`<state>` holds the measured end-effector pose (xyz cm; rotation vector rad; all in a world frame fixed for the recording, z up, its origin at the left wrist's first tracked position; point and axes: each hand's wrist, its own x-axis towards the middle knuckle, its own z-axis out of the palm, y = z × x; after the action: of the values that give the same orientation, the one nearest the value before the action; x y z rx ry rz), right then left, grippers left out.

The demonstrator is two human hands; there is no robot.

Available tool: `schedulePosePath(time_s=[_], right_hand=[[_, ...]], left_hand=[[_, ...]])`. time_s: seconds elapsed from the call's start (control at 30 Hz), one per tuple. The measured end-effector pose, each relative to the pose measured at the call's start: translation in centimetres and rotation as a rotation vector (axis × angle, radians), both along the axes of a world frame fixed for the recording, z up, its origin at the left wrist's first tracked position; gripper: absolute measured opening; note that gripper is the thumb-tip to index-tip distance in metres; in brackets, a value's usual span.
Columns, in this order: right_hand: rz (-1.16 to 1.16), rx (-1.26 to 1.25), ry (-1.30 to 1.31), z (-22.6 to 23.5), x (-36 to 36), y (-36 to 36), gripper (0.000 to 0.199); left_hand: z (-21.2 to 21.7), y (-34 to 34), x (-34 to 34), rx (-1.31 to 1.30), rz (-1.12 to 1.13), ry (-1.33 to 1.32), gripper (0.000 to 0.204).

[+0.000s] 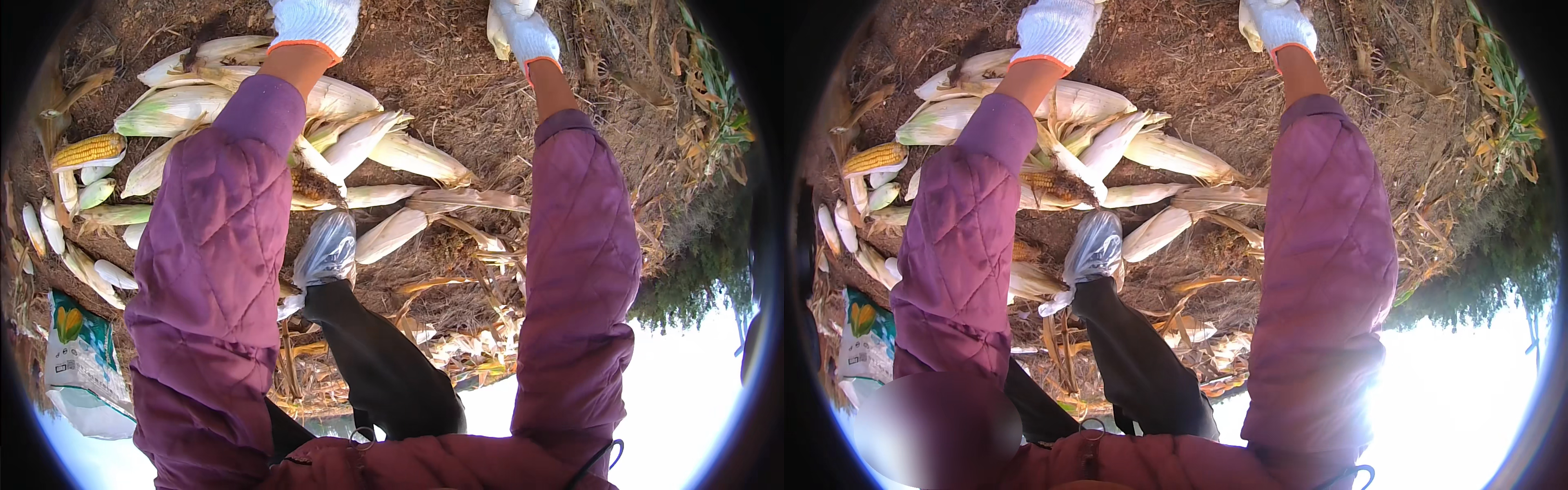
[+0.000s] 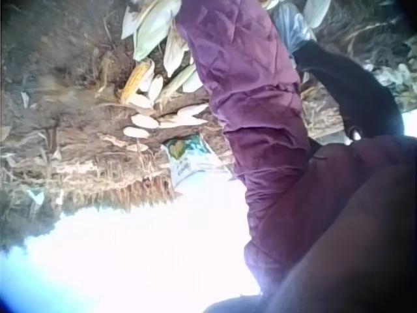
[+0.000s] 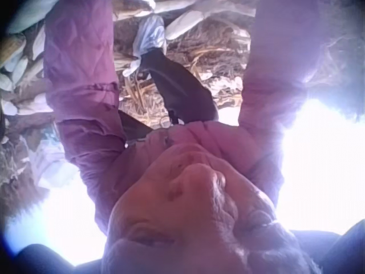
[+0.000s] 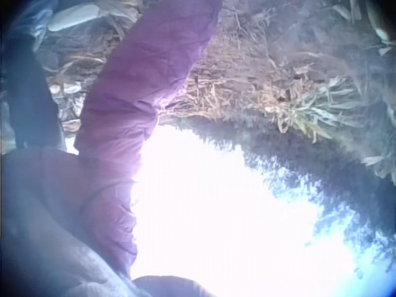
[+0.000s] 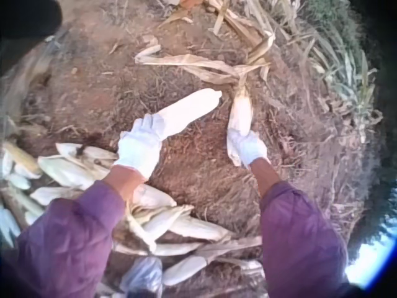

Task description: The person sits on the ground and shucks corn cobs by hand, removing the husks and silk. The shucked corn is placed into a white sack, while the husks are discarded on the ground.

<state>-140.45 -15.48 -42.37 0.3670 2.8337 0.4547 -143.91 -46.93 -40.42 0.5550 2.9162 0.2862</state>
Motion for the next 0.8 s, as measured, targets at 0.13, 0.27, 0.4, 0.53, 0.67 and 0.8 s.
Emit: schedulePosePath(time_s=[0.13,0.27,0.4,0.53,0.67,0.8], right_hand=[[-0.499,-0.481,-0.047,3.5,2.8,-9.5,0.085],[-0.527,-0.589,0.013,4.3,8.7,-15.8,0.076],[-0.271,-0.661,0.141,3.4,14.3,-19.3,0.084],[-0.585,-1.065,-0.133,5.8,13.5,-24.3,0.084],[-0.368,-1.056,-0.153,7.6,13.3,-35.4,0.082],[-0.063,-1.17,-0.157,11.0,14.5,-48.0,0.086]], left_hand=[[-1.0,-1.9,0.6,0.024,0.062,0.106,0.033],[0.9,-6.0,4.9,0.145,-0.002,-0.086,0.046],[1.5,-11.8,8.4,0.347,-0.101,-0.16,0.062],[2.1,-17.7,11.3,0.236,-0.155,-0.042,0.057],[6.4,-27.2,15.4,0.259,-0.001,-0.19,0.047],[8.5,-39.9,19.2,0.034,0.406,-0.521,0.053]])
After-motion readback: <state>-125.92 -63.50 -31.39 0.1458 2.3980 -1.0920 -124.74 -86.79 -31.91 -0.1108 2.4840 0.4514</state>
